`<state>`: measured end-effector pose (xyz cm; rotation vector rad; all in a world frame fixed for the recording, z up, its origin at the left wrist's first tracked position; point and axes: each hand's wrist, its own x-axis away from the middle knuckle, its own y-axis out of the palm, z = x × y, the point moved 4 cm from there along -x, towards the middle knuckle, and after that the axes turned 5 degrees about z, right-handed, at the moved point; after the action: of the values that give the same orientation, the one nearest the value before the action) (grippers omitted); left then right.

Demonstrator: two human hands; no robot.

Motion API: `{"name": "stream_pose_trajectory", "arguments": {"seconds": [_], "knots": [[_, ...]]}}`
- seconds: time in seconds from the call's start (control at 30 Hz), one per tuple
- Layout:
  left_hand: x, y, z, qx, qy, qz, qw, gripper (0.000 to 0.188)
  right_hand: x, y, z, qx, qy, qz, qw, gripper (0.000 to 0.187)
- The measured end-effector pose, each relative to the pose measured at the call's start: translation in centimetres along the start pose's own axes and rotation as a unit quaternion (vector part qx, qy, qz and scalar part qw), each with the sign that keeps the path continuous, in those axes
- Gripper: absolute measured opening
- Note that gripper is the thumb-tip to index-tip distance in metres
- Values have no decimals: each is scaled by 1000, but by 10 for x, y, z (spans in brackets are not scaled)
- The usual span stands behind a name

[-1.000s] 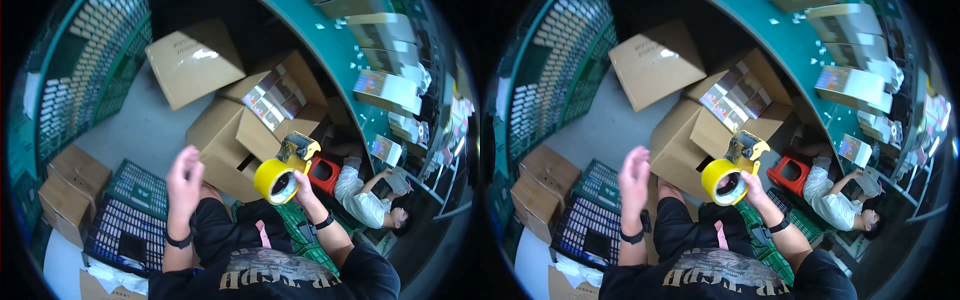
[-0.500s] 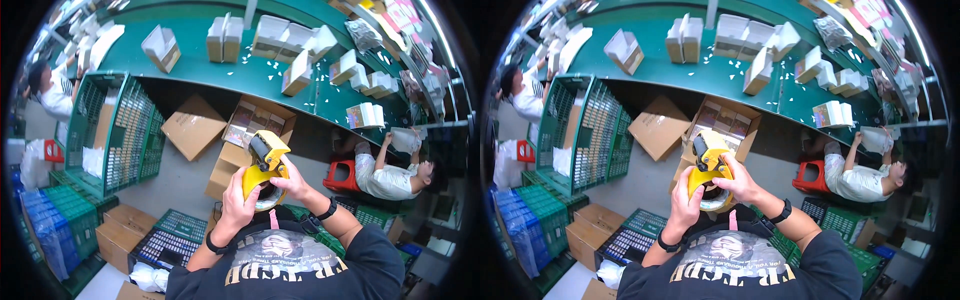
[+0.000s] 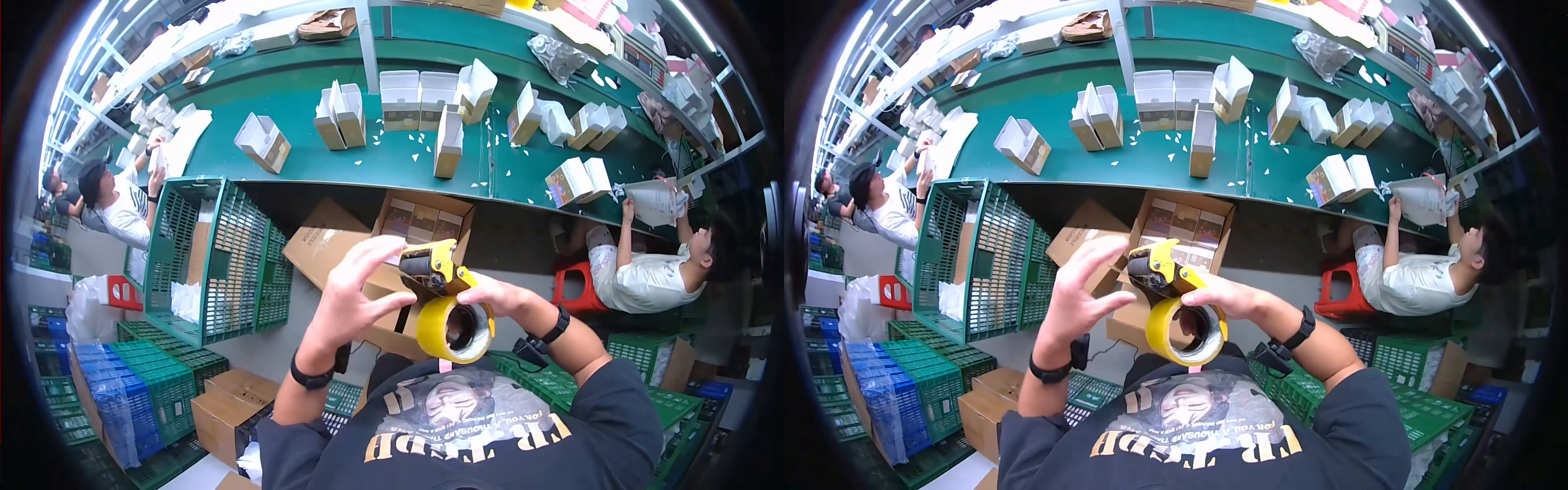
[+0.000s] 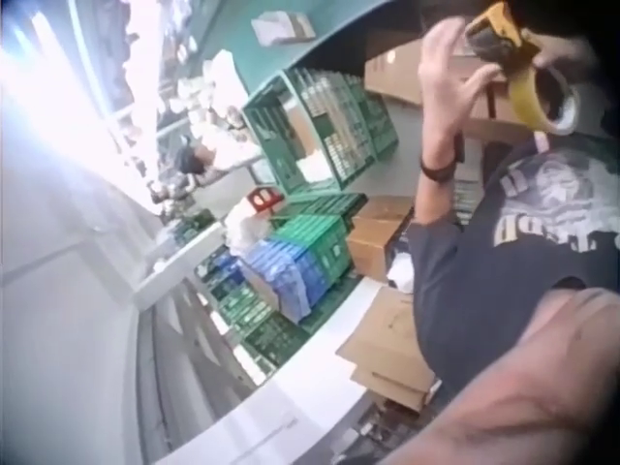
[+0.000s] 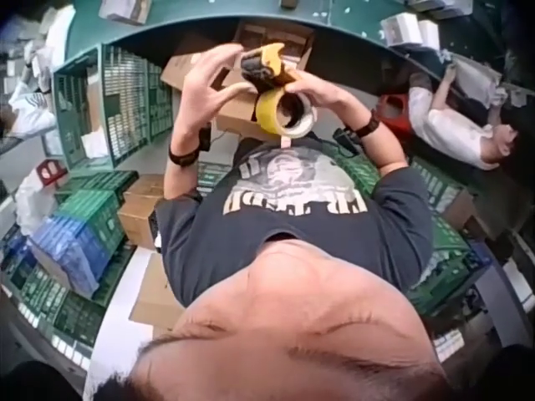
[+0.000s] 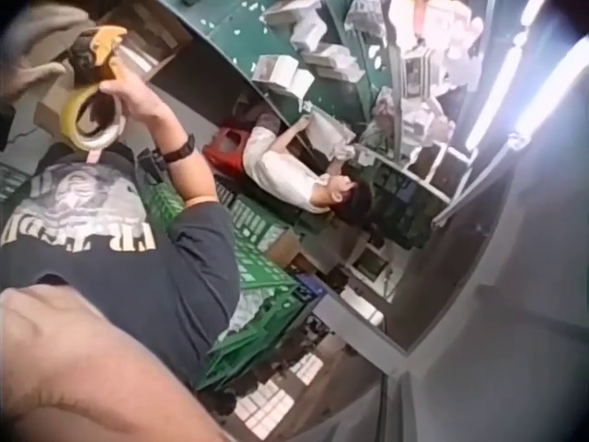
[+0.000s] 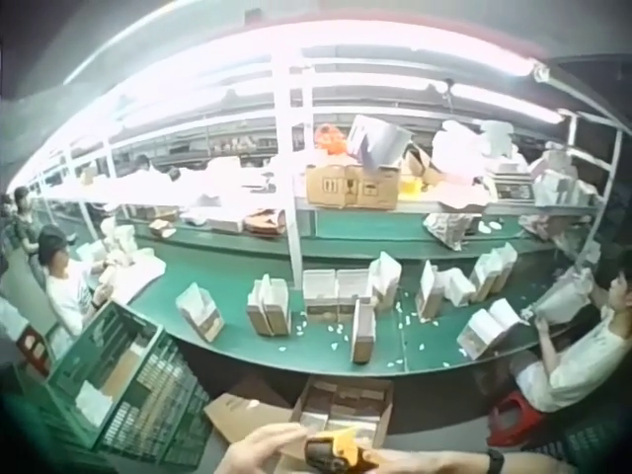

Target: The person closes the flaps of a cardboard box by hand and uses a handheld dispenser to seal the seams with tape. They pull the tape across the top and sides of the box, cutting it with the dispenser blade, and then press the tape down by hand.

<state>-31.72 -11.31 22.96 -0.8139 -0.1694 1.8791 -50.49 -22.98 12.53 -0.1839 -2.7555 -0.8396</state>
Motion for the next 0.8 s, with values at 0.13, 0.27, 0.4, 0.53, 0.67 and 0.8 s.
{"name": "stream_pose_trajectory", "arguments": {"seconds": [0.13,0.27,0.4,0.53,0.67,0.8], "knots": [[13,7,-4,91,-73,-95,989,22,17,8,10,-44,95,-67,992,52],[9,4,4,87,-159,-132,975,12,28,9,16,-62,122,-100,986,46],[13,2,4,76,-145,-134,977,16,30,9,30,-92,119,-146,978,48],[15,11,3,115,-189,-178,959,19,31,5,38,-70,96,-118,986,62],[32,12,-7,212,-186,-106,953,41,28,12,22,-22,51,-92,994,77],[65,7,-24,428,-334,175,822,68,31,3,19,-8,-18,-42,999,82]]}}
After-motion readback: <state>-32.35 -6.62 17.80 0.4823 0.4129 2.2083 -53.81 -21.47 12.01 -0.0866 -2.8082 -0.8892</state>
